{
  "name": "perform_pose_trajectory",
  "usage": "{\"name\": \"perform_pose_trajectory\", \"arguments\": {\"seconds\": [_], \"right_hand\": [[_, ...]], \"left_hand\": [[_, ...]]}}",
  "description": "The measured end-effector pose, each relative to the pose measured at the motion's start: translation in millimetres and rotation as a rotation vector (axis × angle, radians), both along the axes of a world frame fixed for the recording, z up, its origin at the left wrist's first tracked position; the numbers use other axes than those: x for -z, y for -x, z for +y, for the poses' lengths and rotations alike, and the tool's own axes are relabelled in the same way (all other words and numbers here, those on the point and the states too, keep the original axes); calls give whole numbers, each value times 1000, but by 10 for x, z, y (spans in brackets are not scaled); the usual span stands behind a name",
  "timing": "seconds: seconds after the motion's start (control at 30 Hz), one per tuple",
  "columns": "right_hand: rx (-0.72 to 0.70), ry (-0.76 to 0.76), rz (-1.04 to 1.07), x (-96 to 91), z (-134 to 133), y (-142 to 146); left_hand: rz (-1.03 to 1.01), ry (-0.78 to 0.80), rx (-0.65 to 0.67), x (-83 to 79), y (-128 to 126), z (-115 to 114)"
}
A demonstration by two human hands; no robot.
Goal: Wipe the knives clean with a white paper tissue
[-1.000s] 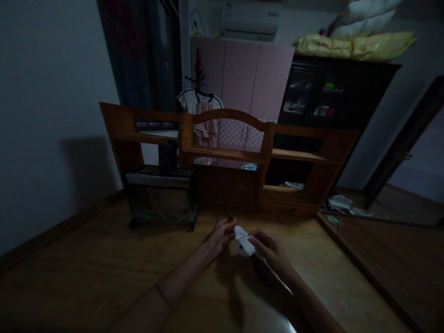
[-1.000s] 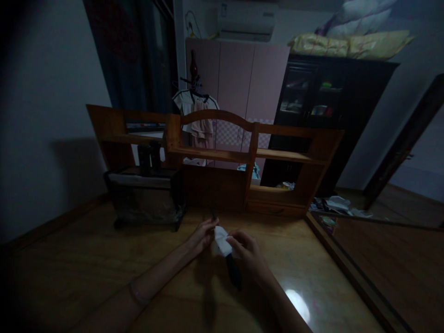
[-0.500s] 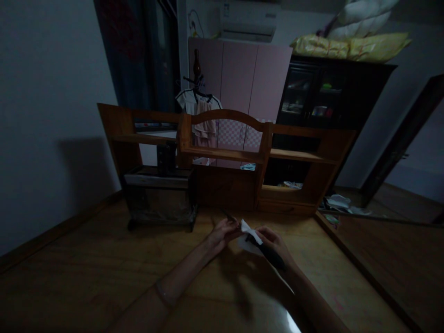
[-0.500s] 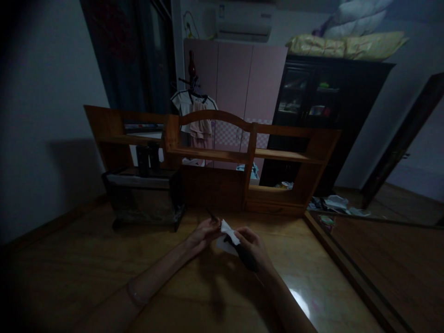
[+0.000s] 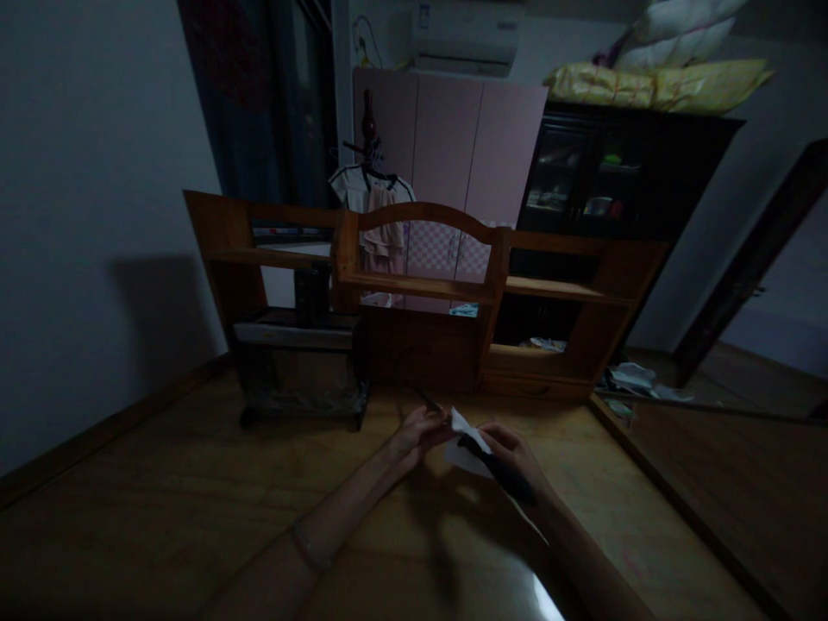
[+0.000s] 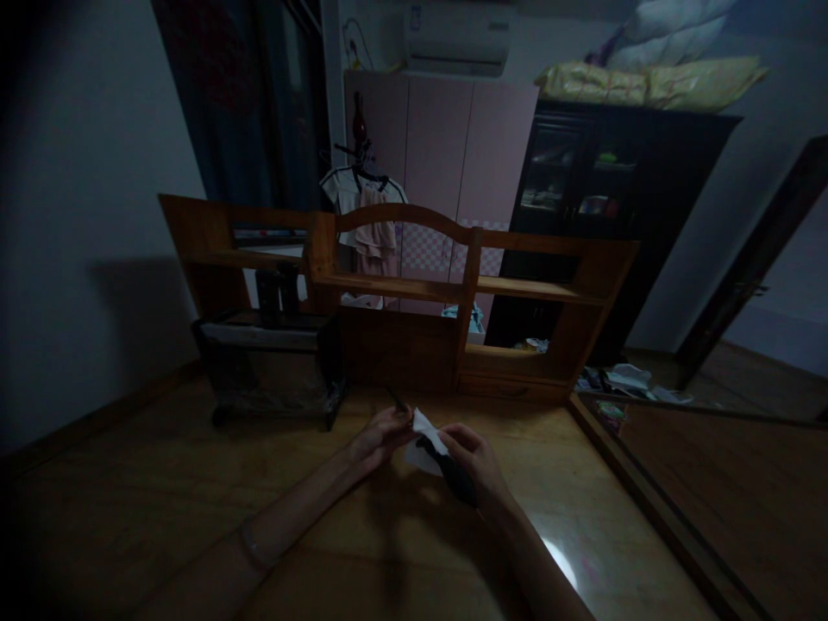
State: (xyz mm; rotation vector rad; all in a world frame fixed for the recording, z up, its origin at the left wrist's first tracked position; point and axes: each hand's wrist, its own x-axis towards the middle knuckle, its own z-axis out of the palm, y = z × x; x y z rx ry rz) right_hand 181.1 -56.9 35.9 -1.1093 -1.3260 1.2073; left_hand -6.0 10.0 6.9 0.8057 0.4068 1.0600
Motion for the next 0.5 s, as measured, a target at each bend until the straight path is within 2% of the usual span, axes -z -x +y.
{"name": "perform_pose_trajectory", "arguments": {"seconds": [0.23,0.5], "right_hand": [[17,-23,23,2,7,6],[162,-18,72,-126,-37,-41]], "left_hand": [[11,47,-23,61,-23,41],[71,70,-48,92,14,77]]}}
